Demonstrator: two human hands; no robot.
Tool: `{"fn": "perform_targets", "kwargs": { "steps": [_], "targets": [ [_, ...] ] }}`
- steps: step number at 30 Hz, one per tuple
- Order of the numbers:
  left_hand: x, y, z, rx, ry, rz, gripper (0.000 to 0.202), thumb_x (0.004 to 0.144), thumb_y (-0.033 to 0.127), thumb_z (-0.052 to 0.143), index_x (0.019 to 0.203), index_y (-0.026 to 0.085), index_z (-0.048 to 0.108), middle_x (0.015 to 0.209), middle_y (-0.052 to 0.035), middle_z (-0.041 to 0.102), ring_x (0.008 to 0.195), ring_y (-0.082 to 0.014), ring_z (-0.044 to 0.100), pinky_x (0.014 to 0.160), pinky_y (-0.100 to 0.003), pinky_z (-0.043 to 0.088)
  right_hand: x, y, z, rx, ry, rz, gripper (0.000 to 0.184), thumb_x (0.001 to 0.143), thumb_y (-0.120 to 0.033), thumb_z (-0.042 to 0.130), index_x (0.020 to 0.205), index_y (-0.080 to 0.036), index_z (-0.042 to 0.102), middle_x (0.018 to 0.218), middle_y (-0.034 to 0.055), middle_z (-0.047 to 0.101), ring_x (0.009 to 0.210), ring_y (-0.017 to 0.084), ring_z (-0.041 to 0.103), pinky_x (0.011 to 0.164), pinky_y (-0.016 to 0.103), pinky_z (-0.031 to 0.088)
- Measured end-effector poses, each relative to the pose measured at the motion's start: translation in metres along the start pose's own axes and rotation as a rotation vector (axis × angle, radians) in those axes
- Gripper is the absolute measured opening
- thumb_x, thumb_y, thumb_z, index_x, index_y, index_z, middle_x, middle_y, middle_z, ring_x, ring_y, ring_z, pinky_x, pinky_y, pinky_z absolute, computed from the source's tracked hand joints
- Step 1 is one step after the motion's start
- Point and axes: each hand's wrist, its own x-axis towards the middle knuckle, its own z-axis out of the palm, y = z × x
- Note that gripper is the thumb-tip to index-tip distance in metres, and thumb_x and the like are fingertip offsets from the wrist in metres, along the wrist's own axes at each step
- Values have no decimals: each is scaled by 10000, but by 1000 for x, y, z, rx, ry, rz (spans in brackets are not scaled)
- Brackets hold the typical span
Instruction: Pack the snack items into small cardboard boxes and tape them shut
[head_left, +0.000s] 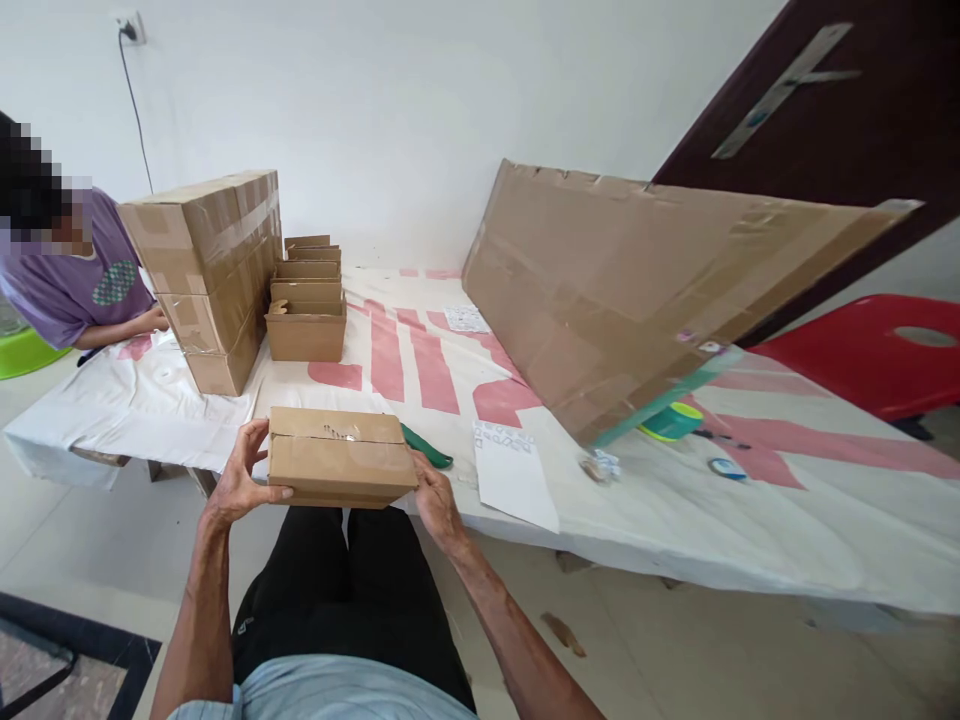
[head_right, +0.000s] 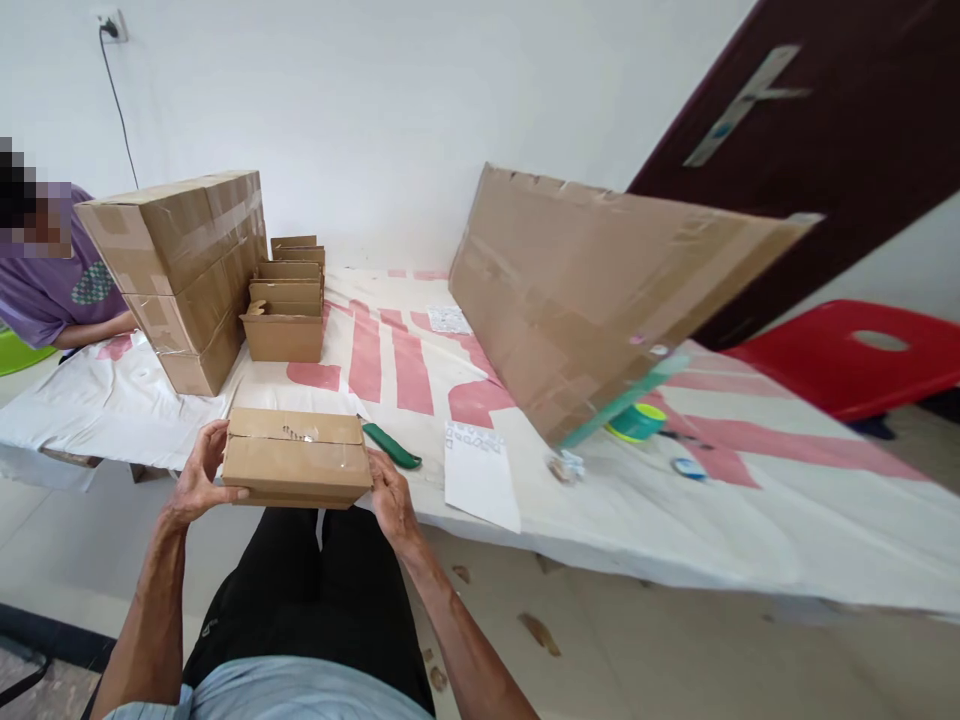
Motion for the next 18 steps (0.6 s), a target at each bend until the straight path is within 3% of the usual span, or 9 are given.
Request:
{"fn": "perform_targets", "kwargs": {
  "steps": [4, 7, 9, 13, 15, 18],
  "targets": [
    [-4, 10, 4, 72, 9, 26, 1042, 640, 440, 1014, 1501, 306, 443, 1657, -185, 446, 1605, -429, 354, 1219, -558, 399, 22, 11, -24, -501, -42, -99, 398, 1017, -492, 529, 1132, -189, 761, 1257, 169, 694, 1184, 324, 628, 1045, 515, 513],
    [-7, 21, 9, 126, 11, 67, 1029, 633, 407, 1012, 1504, 317, 472, 1671, -169, 427, 1593, -431, 373, 1217, -554, 413, 39, 11, -36, -891, -204, 2, 231, 998, -312, 573, 1114, -180, 722, 1214, 171, 680, 1124, 311, 599, 956, 441, 488],
    [-8, 26, 12, 154, 4, 84, 1028, 637, 379, 1007, 1512, 326, 470, 1687, -165, 409, 1591, -428, 376, 1219, -557, 416, 47, 10, -37, -1033, -298, 72, 167, 996, -226, 564, 1076, -177, 702, 1163, 163, 685, 1097, 300, 596, 912, 406, 460],
    [-11, 32, 14, 199, -18, 95, 1010, 656, 315, 982, 1522, 316, 462, 1699, -174, 386, 1592, -437, 371, 1230, -576, 409, 55, 9, -35, -1062, -314, 104, 135, 997, -197, 541, 1011, -185, 676, 1085, 128, 683, 1021, 264, 608, 838, 358, 428],
    [-12, 34, 14, 217, -30, 104, 990, 669, 294, 973, 1517, 311, 464, 1701, -176, 382, 1590, -439, 372, 1227, -578, 413, 60, 4, -37, -998, -199, 100, 208, 1023, -235, 467, 1001, -191, 669, 1023, 108, 670, 925, 243, 603, 781, 345, 423],
    [-13, 37, 15, 242, -52, 120, 967, 685, 288, 966, 1516, 317, 472, 1708, -171, 371, 1598, -441, 358, 1221, -574, 421, 67, -22, -45, -683, 43, 12, 321, 1042, -379, 405, 985, -203, 668, 887, 71, 651, 818, 240, 578, 717, 344, 440]
  ]
}}
